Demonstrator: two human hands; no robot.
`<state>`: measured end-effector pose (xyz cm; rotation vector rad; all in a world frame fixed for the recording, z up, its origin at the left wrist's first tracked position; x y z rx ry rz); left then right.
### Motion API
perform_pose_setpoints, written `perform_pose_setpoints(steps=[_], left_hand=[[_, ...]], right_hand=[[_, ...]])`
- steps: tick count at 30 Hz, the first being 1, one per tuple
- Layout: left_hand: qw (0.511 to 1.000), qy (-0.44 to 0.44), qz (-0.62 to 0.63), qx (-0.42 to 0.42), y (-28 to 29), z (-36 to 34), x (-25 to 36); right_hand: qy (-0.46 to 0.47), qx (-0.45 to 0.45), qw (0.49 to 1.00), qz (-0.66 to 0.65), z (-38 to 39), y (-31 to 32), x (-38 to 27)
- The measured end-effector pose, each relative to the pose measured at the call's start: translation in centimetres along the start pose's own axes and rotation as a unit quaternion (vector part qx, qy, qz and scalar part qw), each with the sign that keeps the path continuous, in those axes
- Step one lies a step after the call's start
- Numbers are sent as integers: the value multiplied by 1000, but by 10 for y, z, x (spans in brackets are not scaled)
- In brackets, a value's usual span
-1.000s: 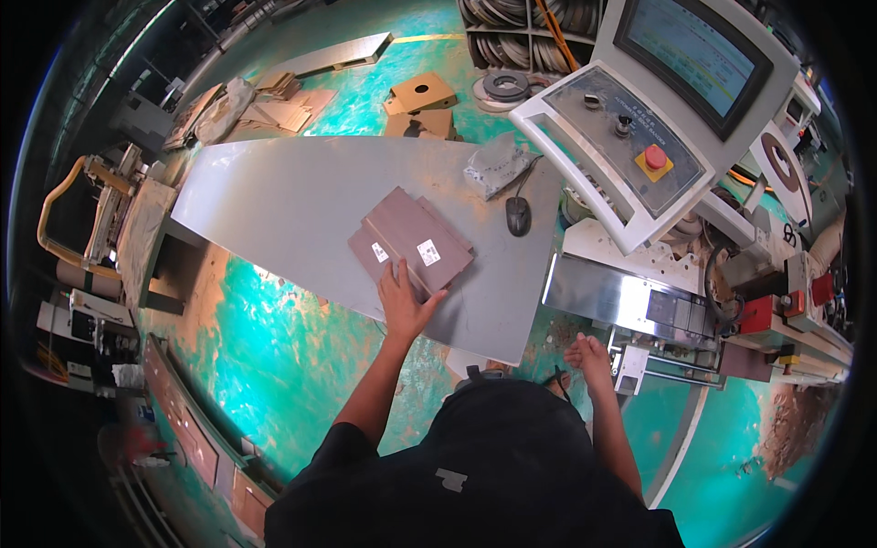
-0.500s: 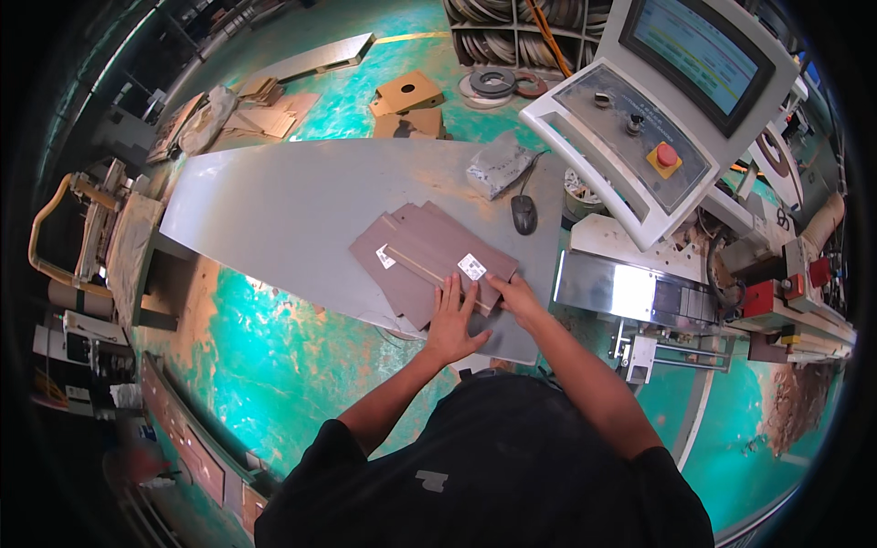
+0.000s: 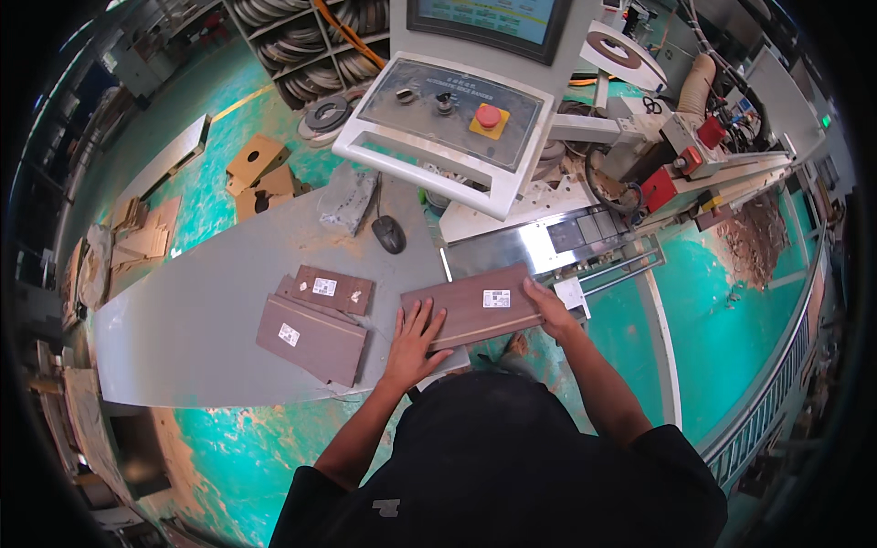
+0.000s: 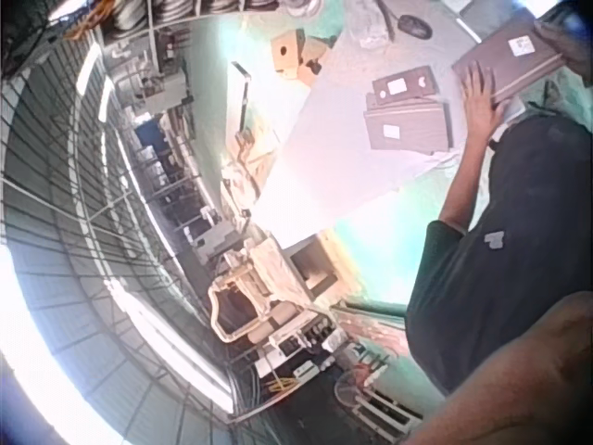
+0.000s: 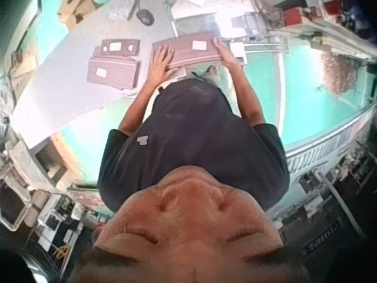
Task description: The person selects wood panels from a stack, places them one at a time onto a large edge-banding machine, and monitors the machine as it processes the edge of each panel.
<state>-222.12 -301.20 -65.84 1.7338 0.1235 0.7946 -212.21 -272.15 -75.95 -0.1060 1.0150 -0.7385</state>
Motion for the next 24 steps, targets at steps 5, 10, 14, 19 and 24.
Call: perform_pose_setpoints(steps=[5,10,14,19,24], left_hand=[[997,-77,-29,12,-42,-70,27],[992,-98,-75,31,-73,-127,66],[993,-68,-80,59,-75,-144,53],[992,-101,-70,23,-82,-154,66],[990,-125,-64,-4,-61,-134,45]], right_hand=[[65,110,967,-220,4,71,-21],[197,224,911,-285,22,112,-3],[25,190,976,-108,-4,24,36],[117,283,946,109,-20,25,12],[118,283,948,88,-14,17,9]])
Point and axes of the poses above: each hand's wrist, its own z-axis away from the middle knuckle, its own y-axis out of the back of the hand, x = y × z, the point moved 9 cm from there along -z, towards the middle knuckle, and after that the axes turned 4 degrees about -z, right-handed, at the moved point
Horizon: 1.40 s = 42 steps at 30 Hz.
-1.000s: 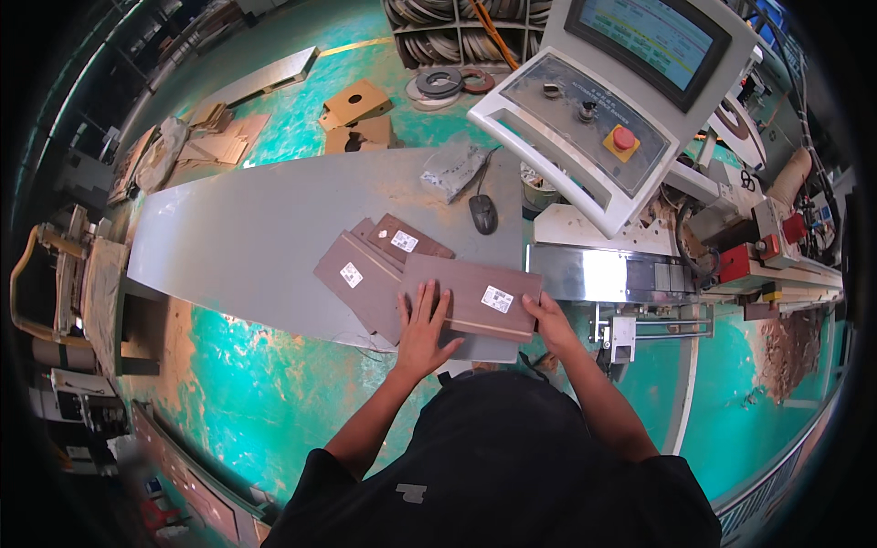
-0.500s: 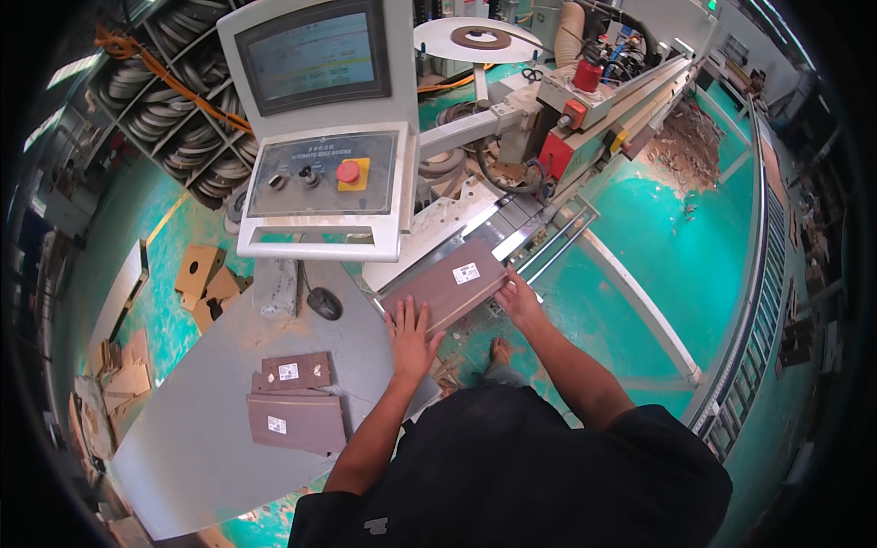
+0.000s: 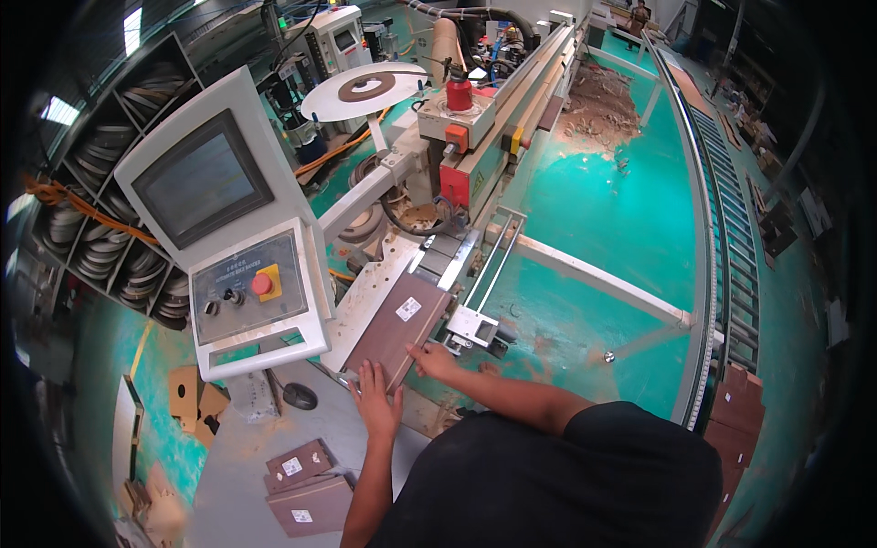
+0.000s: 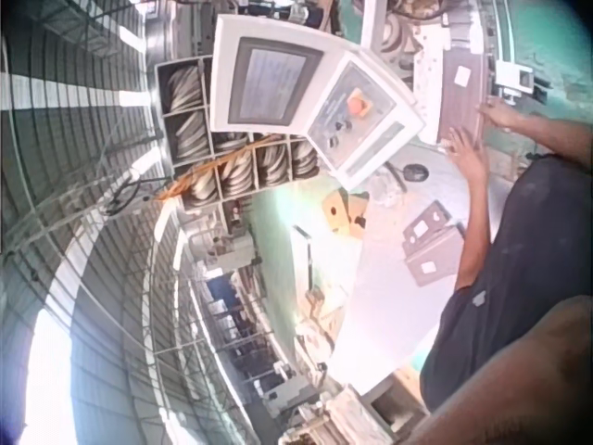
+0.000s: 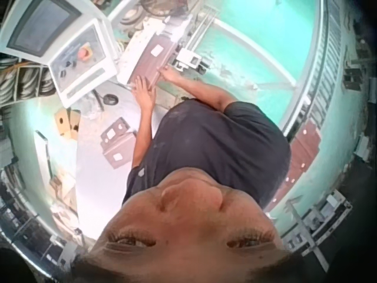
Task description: The person selects wood panels from a stack, places them one at a time onto a large edge-banding machine, and monitors the machine as it processes the edge of each panel.
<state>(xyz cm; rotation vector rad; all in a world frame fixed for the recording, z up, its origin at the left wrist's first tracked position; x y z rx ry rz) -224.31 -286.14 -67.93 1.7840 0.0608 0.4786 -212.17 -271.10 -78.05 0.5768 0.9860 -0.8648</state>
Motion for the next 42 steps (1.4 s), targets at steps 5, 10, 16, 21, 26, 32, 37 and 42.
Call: perform_pose_setpoints(steps=[5,10,16,21,26,32,37,42], left_hand=[[1000,-12,16,1,1,8,-6],[999,-4,45,-6,-2,8,-11],[998,5,54,-32,1,-6,-3],[999,-13,36,-28,-2,-25,11],[998,-2,36,-51,-10,-52,24],[997,-3,32,-77,-31,-111,66],[996,-23,49,-77,-52,-168,108],[996,-15,61,-56,-74,-212,138]], right_hand=[[-9,14,1000,15,-4,1,6],[-3,-9,999,42,-3,1,1],[-21,-7,997,70,0,15,-11],[-18,1,999,31,-9,28,-15],[-36,45,997,42,-21,49,-28],[-8,117,992,38,-61,107,-43],[-20,116,993,-6,-109,165,-44],[-27,114,992,-46,-149,207,-62]])
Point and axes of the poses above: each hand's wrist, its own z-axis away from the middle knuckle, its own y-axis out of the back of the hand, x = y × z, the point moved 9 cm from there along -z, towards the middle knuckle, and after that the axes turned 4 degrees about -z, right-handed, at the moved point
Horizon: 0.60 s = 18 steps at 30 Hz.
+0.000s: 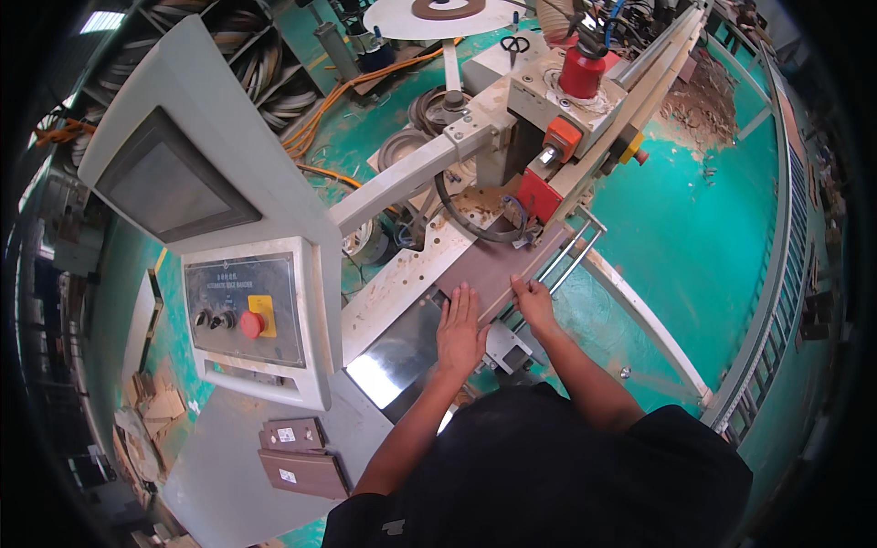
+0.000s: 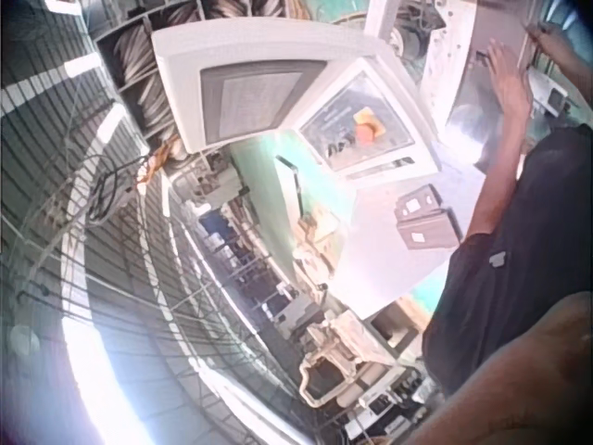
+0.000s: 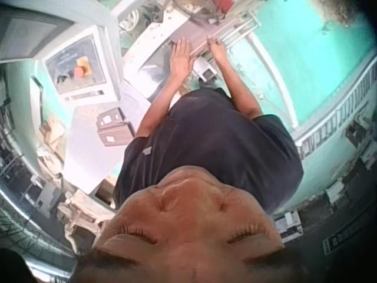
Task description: The person selects wood panels from a stack, places them one at a time onto a large edge-banding machine, and monitors the machine as it processes the edge of each panel.
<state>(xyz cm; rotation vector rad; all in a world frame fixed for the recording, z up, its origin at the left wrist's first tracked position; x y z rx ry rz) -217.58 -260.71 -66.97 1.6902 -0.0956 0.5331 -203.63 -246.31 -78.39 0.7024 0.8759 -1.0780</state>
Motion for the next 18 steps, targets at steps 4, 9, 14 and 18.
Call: perform_pose_setpoints(steps=[4,9,14,18], left_hand=[[1000,-16,5,14,6,-23,17],[992,-28,95,78,43,27,9],[945,196,24,262,124,205,-82],[764,531,-147,336,150,433,-184]], right_hand=[[-4,-34,997,-64,-30,25,-16],[22,1,992,-124,-83,65,-8],[101,5,992,-73,-57,64,5],[146,-35,987,-50,22,20,29]])
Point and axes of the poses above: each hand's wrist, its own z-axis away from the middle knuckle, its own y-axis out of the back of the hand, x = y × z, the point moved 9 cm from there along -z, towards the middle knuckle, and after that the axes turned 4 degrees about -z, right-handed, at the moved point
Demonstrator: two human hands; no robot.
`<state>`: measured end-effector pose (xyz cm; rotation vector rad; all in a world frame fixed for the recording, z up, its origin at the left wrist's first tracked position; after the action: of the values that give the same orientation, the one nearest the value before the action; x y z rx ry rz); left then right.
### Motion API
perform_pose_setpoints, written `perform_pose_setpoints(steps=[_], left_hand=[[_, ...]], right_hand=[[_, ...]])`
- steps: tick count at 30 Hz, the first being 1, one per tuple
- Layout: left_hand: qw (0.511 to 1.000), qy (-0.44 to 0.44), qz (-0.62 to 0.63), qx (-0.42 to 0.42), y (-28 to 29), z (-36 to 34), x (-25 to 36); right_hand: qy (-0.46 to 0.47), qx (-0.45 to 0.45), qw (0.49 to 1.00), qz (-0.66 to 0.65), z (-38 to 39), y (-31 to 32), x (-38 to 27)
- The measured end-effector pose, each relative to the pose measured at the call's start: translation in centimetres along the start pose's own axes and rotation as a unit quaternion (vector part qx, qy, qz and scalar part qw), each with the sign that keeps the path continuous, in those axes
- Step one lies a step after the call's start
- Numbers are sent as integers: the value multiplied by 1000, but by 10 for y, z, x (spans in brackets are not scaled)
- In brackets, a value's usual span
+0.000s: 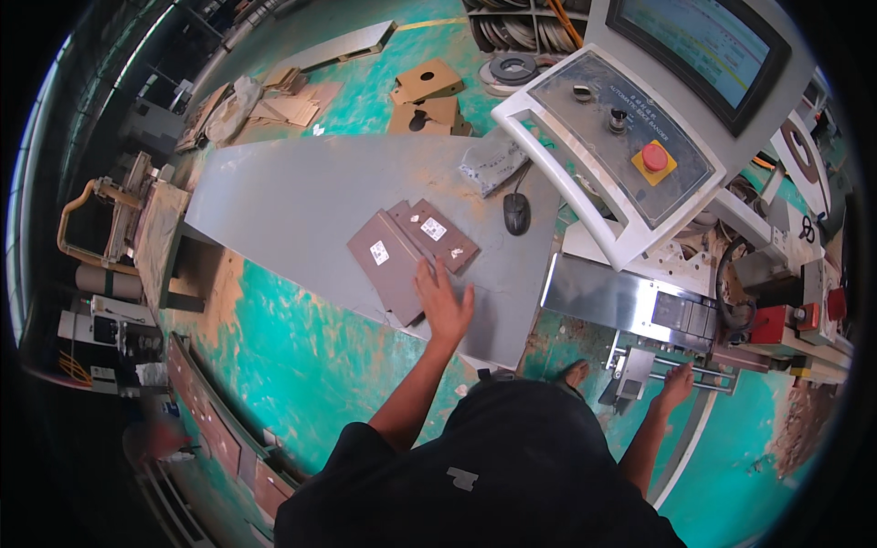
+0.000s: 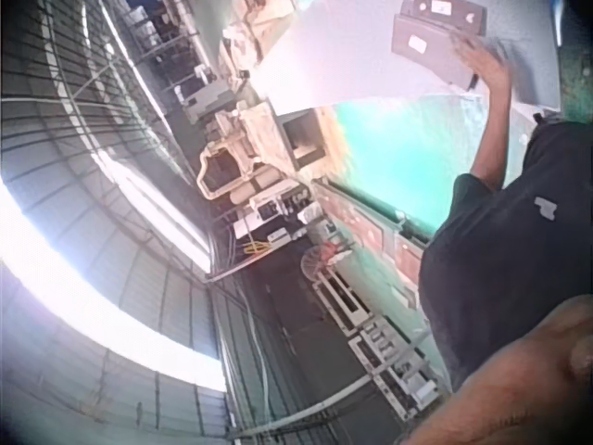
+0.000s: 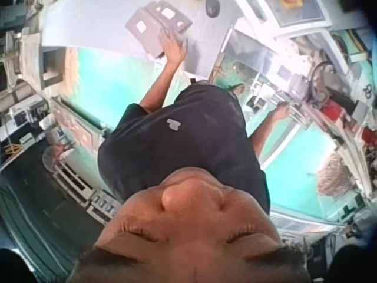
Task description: The person selects wood panels from a stack, places them one at a time onto a large edge-banding machine, and monitors the machine as it processes the edge of each panel.
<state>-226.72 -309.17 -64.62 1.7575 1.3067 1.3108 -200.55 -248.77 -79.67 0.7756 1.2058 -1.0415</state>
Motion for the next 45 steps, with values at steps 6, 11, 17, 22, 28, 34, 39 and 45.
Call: perform_pose_setpoints(steps=[6,11,17,22,28,34,39,45], left_hand=[[959,269,-72,-47,4,2,-162],[941,335,-27,-22,1,-3,-163],[960,270,-12,71,10,-30,-246],[996,84,-32,11,5,-116,-304],[993,55,-64,-88,-4,-135,-309],[992,94,-59,-66,21,-90,-290],[988,126,20,-86,52,-49,-278],[972,118,183,-93,75,6,-188]], right_hand=[[18,-168,983,73,117,-138,-18],[41,-291,950,103,192,-235,-36],[-6,-414,899,143,254,-279,-11],[-165,-553,792,197,311,-292,39],[-282,-673,653,204,401,-369,68],[-366,-628,668,161,452,-424,92],[-389,-629,655,154,469,-398,70],[-387,-575,719,51,392,-328,7]])
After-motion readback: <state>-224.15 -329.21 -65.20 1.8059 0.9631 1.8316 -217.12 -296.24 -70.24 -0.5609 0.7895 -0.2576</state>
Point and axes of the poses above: each hand's wrist, its own z-axis away from the middle knuckle, its own y-axis out of the back of the hand, x = y × z, the point moved 9 cm from there along -z, towards the middle knuckle, and after that the axes turned 4 degrees about -z, right-handed, at the moved point
